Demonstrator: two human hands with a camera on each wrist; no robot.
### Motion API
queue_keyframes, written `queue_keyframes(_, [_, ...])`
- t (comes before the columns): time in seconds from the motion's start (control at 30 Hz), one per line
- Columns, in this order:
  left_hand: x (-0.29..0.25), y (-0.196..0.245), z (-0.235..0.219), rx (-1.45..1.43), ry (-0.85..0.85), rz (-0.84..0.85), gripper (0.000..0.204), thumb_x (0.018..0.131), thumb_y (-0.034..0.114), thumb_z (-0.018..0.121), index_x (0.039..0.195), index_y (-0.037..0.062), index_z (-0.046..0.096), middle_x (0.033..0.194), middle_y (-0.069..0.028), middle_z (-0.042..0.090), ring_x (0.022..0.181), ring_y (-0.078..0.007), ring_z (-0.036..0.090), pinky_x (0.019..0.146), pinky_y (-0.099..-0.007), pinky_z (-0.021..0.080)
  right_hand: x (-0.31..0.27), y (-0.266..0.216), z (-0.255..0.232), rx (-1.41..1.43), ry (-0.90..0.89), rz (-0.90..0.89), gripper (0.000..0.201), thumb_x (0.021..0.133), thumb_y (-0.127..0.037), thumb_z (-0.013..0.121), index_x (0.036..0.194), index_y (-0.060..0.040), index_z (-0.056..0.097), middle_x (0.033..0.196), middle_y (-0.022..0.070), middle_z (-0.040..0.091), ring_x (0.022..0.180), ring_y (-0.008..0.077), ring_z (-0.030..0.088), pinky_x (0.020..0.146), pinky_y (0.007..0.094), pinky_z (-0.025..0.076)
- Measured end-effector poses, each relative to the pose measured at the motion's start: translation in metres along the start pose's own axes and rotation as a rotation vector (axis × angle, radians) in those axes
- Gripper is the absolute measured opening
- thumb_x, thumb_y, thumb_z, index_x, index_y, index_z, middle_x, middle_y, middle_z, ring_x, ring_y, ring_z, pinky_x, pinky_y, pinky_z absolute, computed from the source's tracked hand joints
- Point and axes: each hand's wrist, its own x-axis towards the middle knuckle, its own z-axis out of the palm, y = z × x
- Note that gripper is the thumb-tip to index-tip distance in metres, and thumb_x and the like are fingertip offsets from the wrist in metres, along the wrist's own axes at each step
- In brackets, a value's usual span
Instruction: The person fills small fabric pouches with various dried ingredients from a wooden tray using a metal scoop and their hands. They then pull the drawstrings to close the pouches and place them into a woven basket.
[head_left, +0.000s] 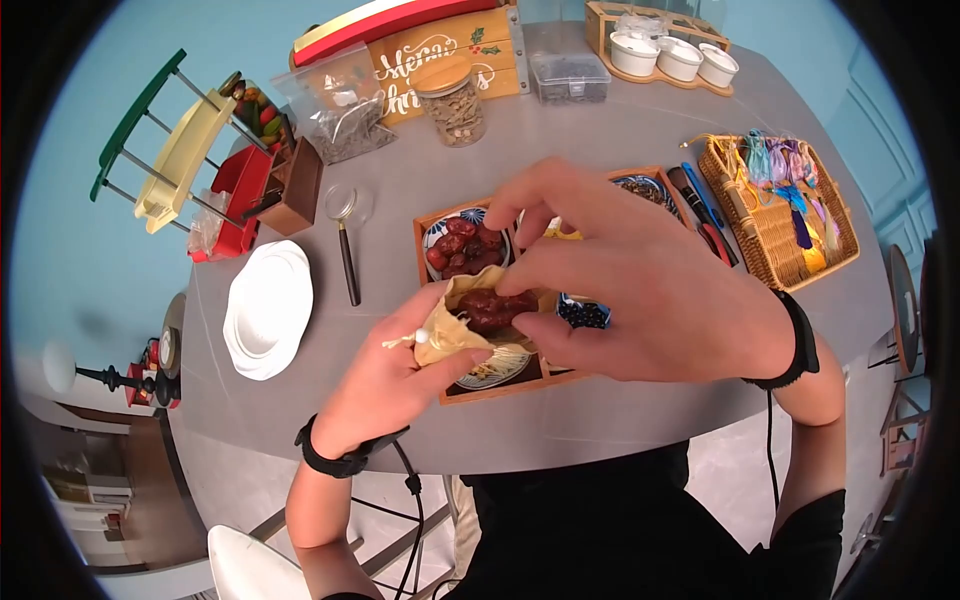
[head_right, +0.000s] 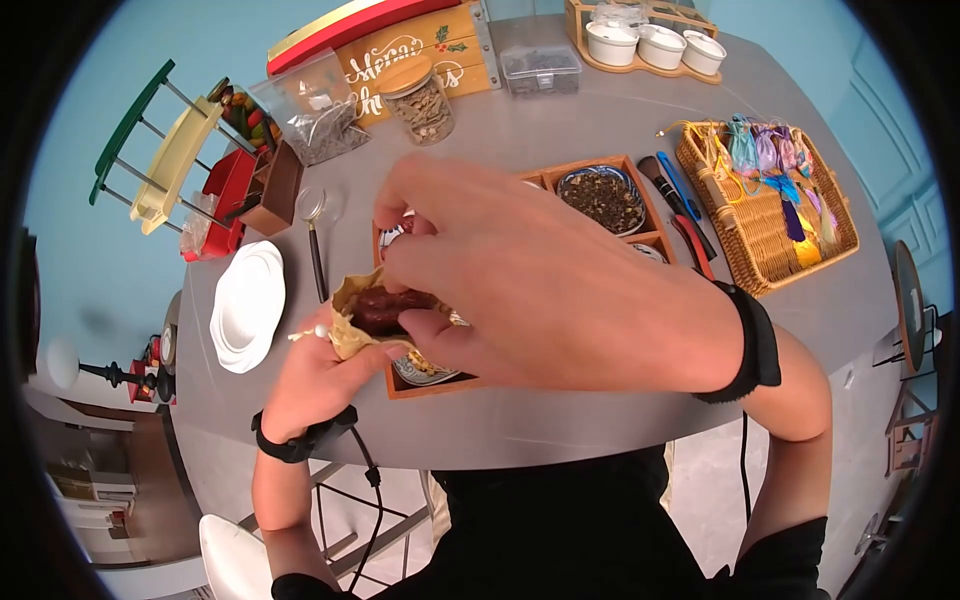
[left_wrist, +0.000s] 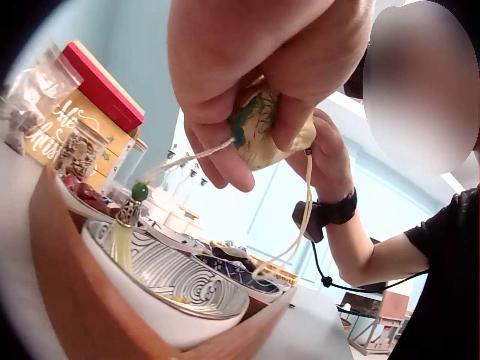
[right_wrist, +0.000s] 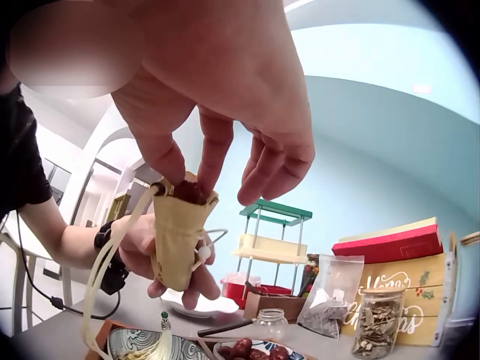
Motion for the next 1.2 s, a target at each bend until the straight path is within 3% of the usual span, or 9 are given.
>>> queue_keyframes(0.13, [0.008,0.019,0.020,-0.014,-0.008,0.075,0.058,0.081,-0.005,0.074,0.133,0.0002,0.048,0.109,-0.0048,0.068,0.101,-0.0106,0.061,0.089,-0.0264,0.050,-0.003,-0.002,-0.006,-0.005,-0.143,0.084,0.015,0.079,-0.003,0.072,0.094,-0.0038,0.068,0.117,0.0102,0.056,0.092,0.0223,0.060,0.076,0.0333,0.052])
queue_keyframes(0.37, [0.023,0.042,0.033,-0.135,-0.019,-0.002,0.035,0.085,0.004,0.074,0.119,0.0010,0.063,0.106,-0.0022,0.068,0.095,-0.0085,0.061,0.086,-0.0237,0.049,-0.018,-0.005,-0.047,0.097,-0.040,0.175,0.024,0.087,-0.012,0.066,0.109,-0.0025,0.070,0.111,0.0105,0.063,0.094,0.0245,0.063,0.081,0.0363,0.050])
queue_keyframes(0.43, [0.028,0.045,0.034,-0.335,0.010,0.064,0.033,0.087,0.004,0.073,0.118,-0.0006,0.064,0.108,-0.0024,0.070,0.094,-0.0079,0.063,0.086,-0.0237,0.050,-0.031,-0.007,-0.058,0.571,0.231,0.461,0.059,0.077,-0.001,0.073,0.134,-0.0021,0.057,0.123,0.0114,0.062,0.095,0.0151,0.062,0.084,0.0283,0.051])
queue_keyframes(0.57, [0.040,0.050,0.038,-0.468,-0.017,0.134,0.031,0.091,0.006,0.070,0.121,-0.0009,0.063,0.113,-0.0044,0.069,0.099,-0.0100,0.063,0.088,-0.0264,0.051,-0.047,-0.003,-0.055,0.387,0.036,0.371,0.068,0.079,-0.001,0.071,0.143,0.0010,0.046,0.126,0.0102,0.060,0.107,0.0168,0.060,0.095,0.0316,0.047])
queue_keyframes(0.73, [0.053,0.052,0.051,-0.589,0.121,0.208,0.030,0.098,0.014,0.062,0.123,-0.0016,0.059,0.113,-0.0063,0.068,0.099,-0.0115,0.064,0.088,-0.0286,0.052,-0.053,0.018,-0.050,0.957,0.238,0.525,0.034,0.102,-0.008,0.049,0.135,0.0019,0.051,0.100,0.0133,0.071,0.065,0.0138,0.067,0.058,0.0239,0.053])
queue_keyframes(0.9, [0.060,0.054,0.052,-0.580,0.142,0.202,0.035,0.100,0.023,0.055,0.124,-0.0020,0.058,0.117,-0.0103,0.066,0.104,-0.0177,0.065,0.090,-0.0343,0.052,-0.052,0.002,-0.057,0.898,0.059,0.502,0.038,0.103,-0.011,0.045,0.138,0.0046,0.045,0.099,0.0173,0.072,0.063,0.0183,0.070,0.059,0.0261,0.056])
queue_keyframes(1.03, [0.062,0.060,0.045,-0.619,0.153,0.217,0.029,0.100,0.020,0.057,0.118,-0.0021,0.060,0.111,-0.0092,0.068,0.098,-0.0149,0.066,0.085,-0.0310,0.053,-0.061,0.015,-0.056,1.266,0.140,0.534,0.038,0.102,-0.007,0.041,0.138,0.0033,0.045,0.096,0.0207,0.071,0.062,0.0218,0.070,0.057,0.0263,0.055])
queue_keyframes(1.1, [0.061,0.060,0.045,-0.603,0.150,0.252,0.025,0.099,0.018,0.059,0.114,-0.0023,0.061,0.107,-0.0078,0.068,0.095,-0.0126,0.066,0.082,-0.0283,0.053,-0.063,0.017,-0.047,1.123,0.171,0.634,0.040,0.099,-0.003,0.044,0.139,0.0027,0.045,0.091,0.0200,0.071,0.059,0.0209,0.069,0.053,0.0271,0.054])
queue_keyframes(1.2, [0.062,0.062,0.047,-0.612,0.149,0.248,0.023,0.099,0.018,0.060,0.111,-0.0020,0.061,0.107,-0.0072,0.068,0.094,-0.0113,0.065,0.081,-0.0273,0.053,-0.057,0.000,-0.034,1.071,-0.079,0.710,0.047,0.092,0.000,0.061,0.137,-0.0003,0.049,0.086,0.0110,0.071,0.055,0.0142,0.065,0.049,0.0237,0.050])
